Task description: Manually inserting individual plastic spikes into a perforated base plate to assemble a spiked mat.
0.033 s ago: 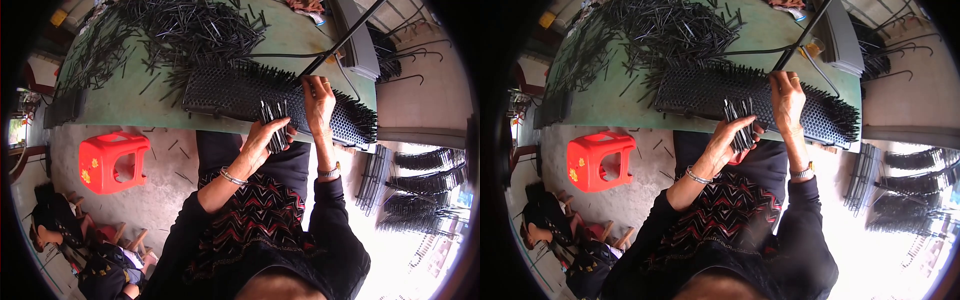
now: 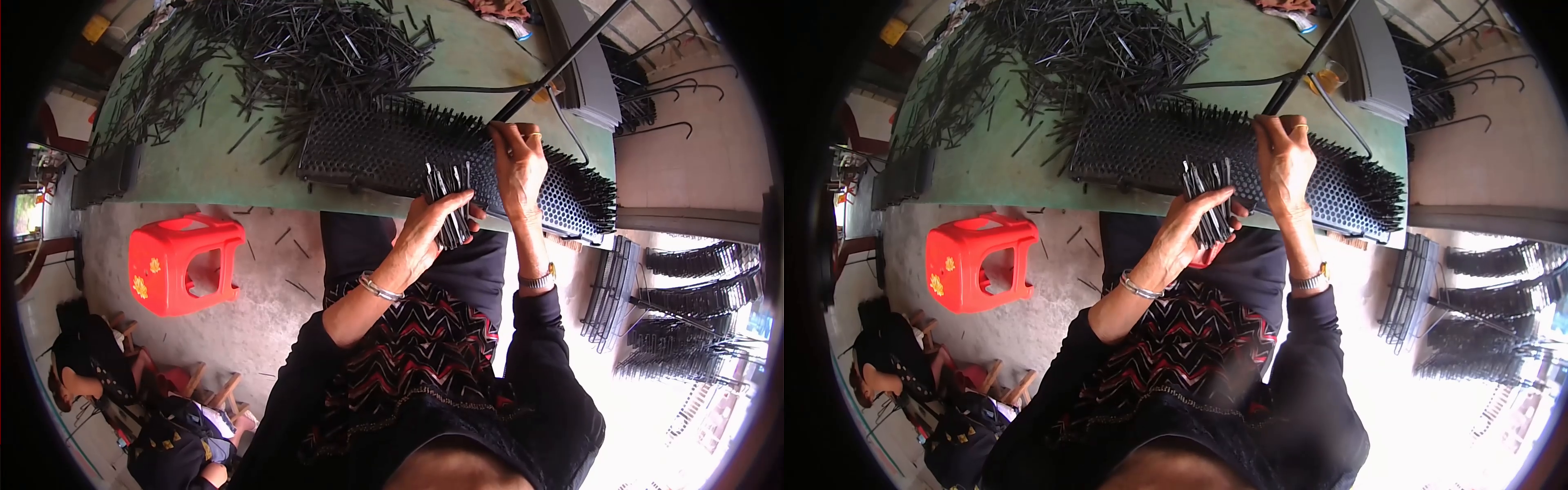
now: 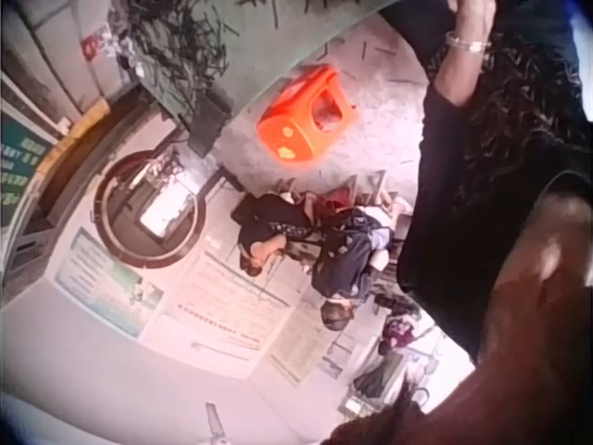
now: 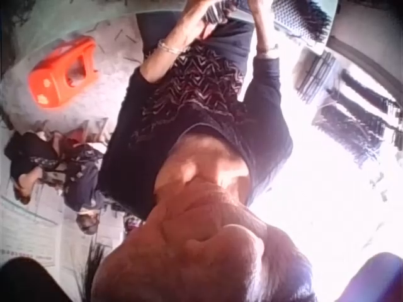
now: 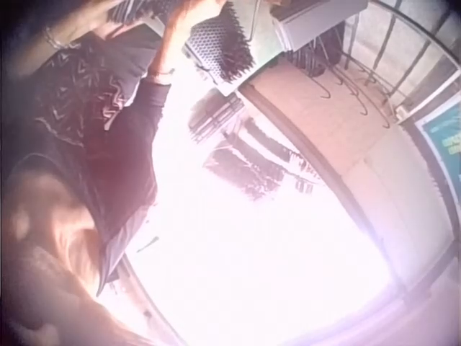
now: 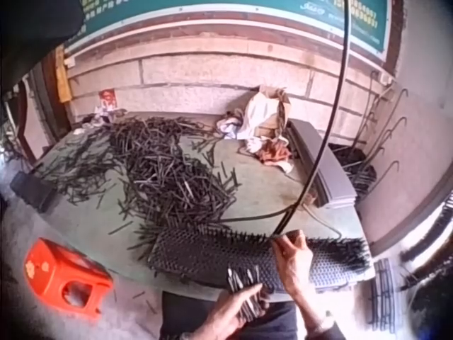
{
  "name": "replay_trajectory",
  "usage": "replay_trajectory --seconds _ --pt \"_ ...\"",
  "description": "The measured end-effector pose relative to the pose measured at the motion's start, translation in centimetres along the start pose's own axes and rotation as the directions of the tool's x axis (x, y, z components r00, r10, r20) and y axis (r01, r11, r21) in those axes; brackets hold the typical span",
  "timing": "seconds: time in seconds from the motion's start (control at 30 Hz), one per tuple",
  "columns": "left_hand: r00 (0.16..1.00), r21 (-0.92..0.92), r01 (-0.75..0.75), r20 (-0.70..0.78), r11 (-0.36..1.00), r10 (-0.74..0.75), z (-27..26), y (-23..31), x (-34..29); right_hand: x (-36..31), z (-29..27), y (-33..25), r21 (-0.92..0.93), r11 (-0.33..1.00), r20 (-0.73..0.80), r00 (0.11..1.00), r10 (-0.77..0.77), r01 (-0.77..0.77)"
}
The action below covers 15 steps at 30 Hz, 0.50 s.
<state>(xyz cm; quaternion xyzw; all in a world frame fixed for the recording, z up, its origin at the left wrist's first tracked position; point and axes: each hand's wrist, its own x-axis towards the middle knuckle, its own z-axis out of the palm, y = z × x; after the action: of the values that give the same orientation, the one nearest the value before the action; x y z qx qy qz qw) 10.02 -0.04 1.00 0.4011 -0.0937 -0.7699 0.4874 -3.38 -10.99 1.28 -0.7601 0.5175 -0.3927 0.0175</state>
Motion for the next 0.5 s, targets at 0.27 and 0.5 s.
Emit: replay_trajectory --seconds 0.27,0.5 --pt "0.999 0.036 -0.029 -0.024 0.999 0.030 0.1 -0.1 -0.2 0.0 -3.9 -1.6 0.277 0.933 0.388 0.915 0.110 -0.230" --pt "0.999 0.121 -0.040 -0.002 0.992 0.040 0.9 -0.4 -0.1 0.2 -6.2 -1.5 0.348 0.715 0.769 0.620 0.152 -0.607"
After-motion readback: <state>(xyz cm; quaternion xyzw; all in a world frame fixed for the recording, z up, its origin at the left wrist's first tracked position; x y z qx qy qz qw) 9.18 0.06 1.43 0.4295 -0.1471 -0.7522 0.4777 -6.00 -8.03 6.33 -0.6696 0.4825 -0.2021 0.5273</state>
